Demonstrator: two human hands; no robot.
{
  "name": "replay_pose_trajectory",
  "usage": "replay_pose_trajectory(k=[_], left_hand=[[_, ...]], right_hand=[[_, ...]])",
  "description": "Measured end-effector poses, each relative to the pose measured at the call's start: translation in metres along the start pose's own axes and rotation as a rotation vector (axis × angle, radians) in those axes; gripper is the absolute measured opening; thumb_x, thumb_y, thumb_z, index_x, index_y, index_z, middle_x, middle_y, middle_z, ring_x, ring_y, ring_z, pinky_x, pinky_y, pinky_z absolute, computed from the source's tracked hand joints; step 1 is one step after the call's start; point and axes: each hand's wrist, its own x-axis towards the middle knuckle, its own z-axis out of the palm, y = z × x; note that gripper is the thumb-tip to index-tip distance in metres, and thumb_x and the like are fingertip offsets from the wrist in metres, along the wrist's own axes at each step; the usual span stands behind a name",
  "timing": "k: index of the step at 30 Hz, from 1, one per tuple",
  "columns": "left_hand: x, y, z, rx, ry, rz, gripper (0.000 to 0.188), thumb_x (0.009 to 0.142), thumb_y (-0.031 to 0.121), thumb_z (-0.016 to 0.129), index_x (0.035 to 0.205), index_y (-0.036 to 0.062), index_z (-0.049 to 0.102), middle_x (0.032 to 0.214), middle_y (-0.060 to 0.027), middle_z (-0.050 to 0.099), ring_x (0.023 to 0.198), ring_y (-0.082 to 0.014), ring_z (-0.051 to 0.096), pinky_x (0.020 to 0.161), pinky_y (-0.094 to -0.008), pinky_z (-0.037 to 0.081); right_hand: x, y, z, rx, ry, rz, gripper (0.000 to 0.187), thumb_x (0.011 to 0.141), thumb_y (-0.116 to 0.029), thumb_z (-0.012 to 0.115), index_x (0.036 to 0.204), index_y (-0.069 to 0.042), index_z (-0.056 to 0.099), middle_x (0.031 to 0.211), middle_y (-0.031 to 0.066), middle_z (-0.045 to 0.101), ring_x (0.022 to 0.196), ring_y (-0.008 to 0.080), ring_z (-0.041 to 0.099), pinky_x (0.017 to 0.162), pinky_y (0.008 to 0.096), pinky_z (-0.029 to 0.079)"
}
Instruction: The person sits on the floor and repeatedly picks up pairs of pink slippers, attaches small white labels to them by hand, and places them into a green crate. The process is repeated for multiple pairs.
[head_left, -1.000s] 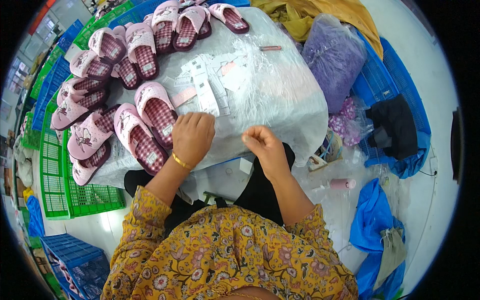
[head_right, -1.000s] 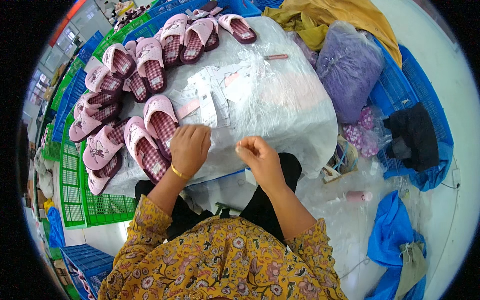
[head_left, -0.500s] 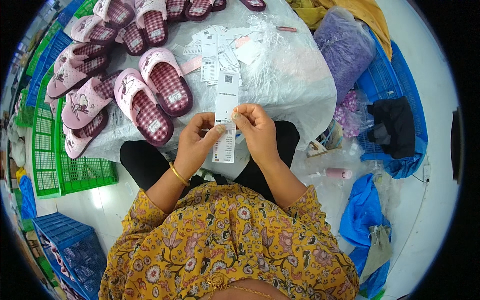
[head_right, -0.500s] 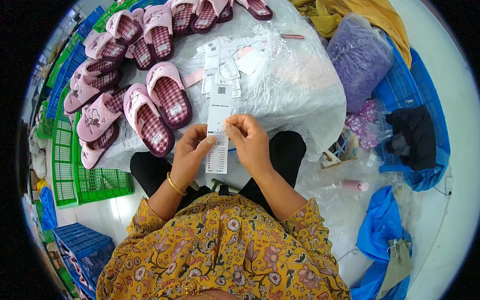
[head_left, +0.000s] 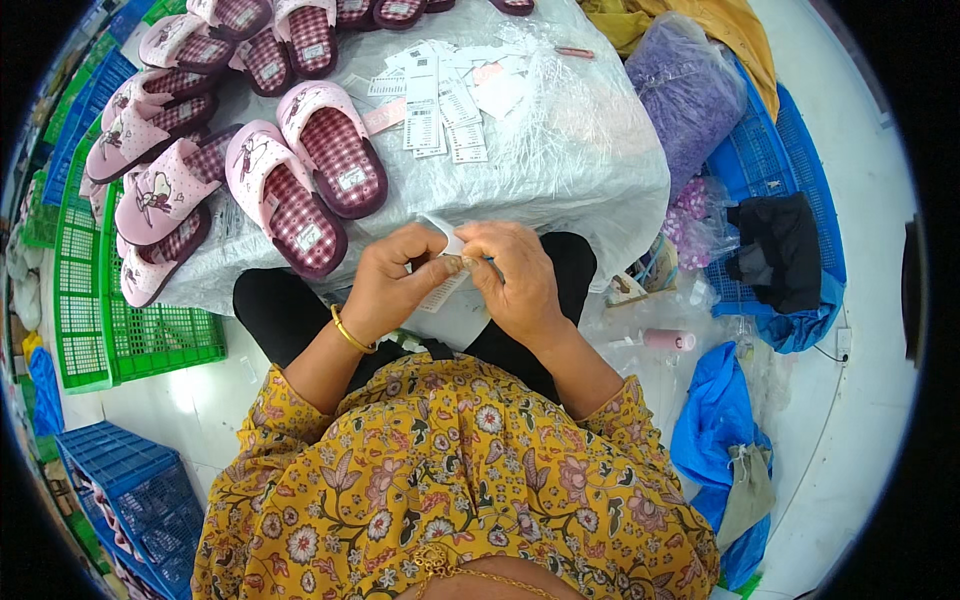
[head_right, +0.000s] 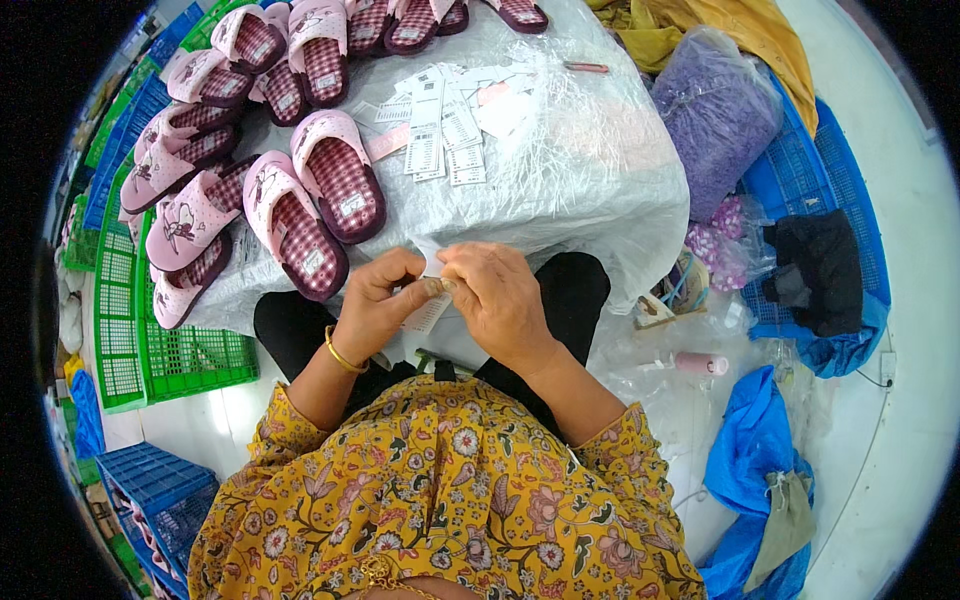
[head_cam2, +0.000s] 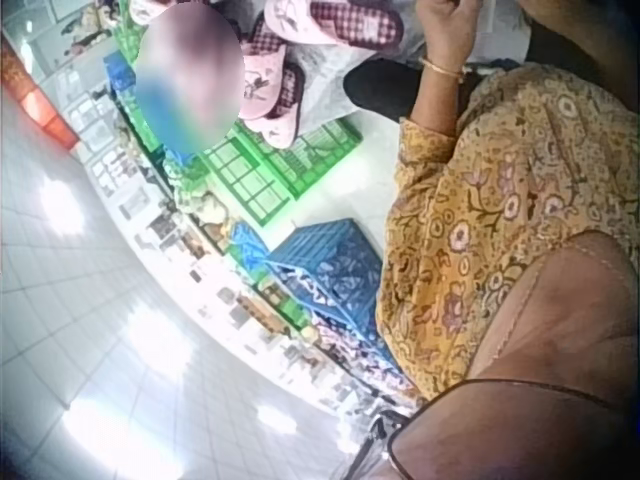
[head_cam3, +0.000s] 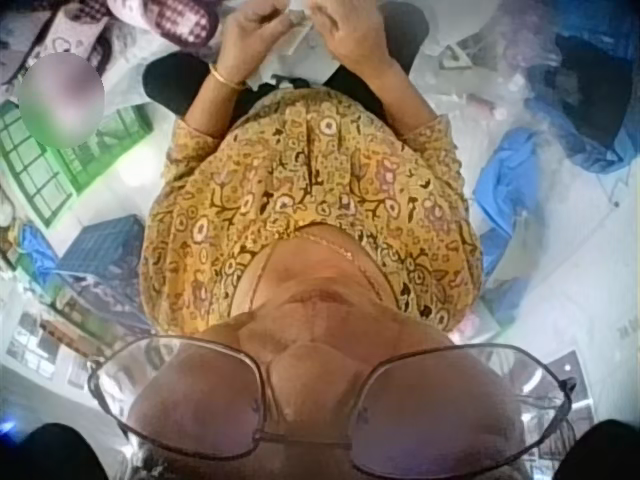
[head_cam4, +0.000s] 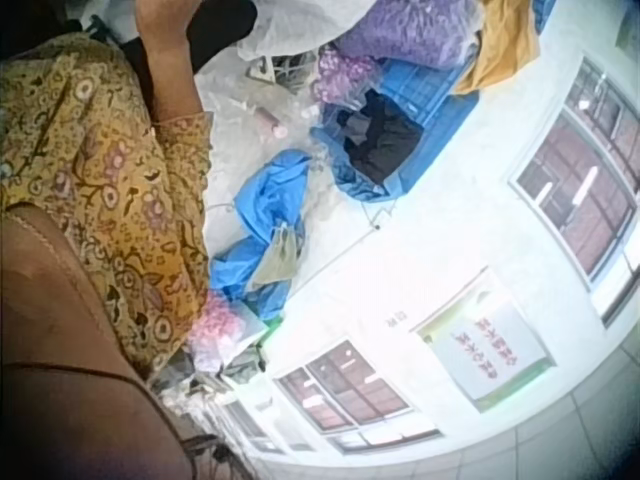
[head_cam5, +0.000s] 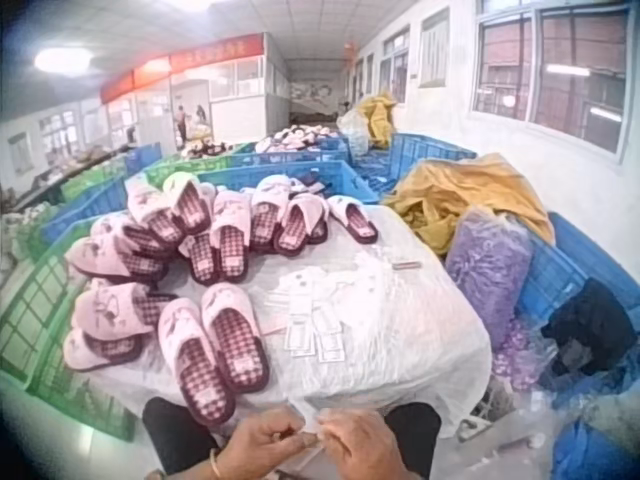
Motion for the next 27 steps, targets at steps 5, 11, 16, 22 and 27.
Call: replay_pose_trajectory(k=[5,11,16,22,27], left_hand=[[0.003,0.01,0.01,0.222,0.184,0.082,0.014,0.086,0.009,0.072,0.093,0.0001,0.064,0.083,0.0006,0.057,0.073,-0.0062,0.05,0.065,-0.0219,0.042],[0.004,0.0,0.008,-0.062,0.077,-0.151,0.011,0.089,0.009,0.069,0.095,0.0011,0.064,0.082,0.0031,0.06,0.073,-0.0039,0.051,0.066,-0.0201,0.043],[0.004,-0.013,0.008,-0.044,0.181,-0.157,0.009,0.09,0.008,0.068,0.094,0.0005,0.064,0.082,0.0037,0.06,0.074,-0.0032,0.051,0.066,-0.0201,0.044],[0.004,-0.004,0.012,0.025,0.211,-0.03,0.007,0.085,0.004,0.071,0.088,0.0003,0.066,0.077,0.0004,0.06,0.069,-0.0052,0.053,0.061,-0.022,0.045],[0.002,-0.004,0.01,0.167,0.203,0.045,0.008,0.08,0.002,0.072,0.086,0.0019,0.066,0.075,-0.0043,0.061,0.069,-0.0135,0.057,0.061,-0.0272,0.045]], right_hand=[[-0.019,-0.002,0.005,0.112,-0.01,0.269,0.015,0.086,-0.008,0.067,0.099,-0.006,0.059,0.088,0.008,0.067,0.076,0.0287,0.064,0.064,0.0353,0.051],[-0.01,-0.009,0.001,0.332,-0.045,0.471,0.014,0.087,-0.007,0.067,0.099,-0.002,0.06,0.08,0.0072,0.065,0.066,0.019,0.063,0.061,0.0298,0.05],[-0.009,-0.012,-0.007,0.445,-0.081,0.645,0.018,0.086,-0.004,0.067,0.103,0.0,0.062,0.08,0.0055,0.067,0.068,0.0086,0.061,0.063,0.0235,0.049],[-0.01,-0.01,-0.004,0.544,-0.147,0.832,0.029,0.085,-0.005,0.069,0.111,0.002,0.058,0.08,0.0043,0.068,0.068,0.0049,0.059,0.062,0.022,0.049],[-0.009,-0.01,-0.003,0.585,-0.157,0.894,0.027,0.085,-0.005,0.068,0.109,0.002,0.059,0.08,0.0032,0.067,0.069,0.0047,0.058,0.062,0.0217,0.048]])
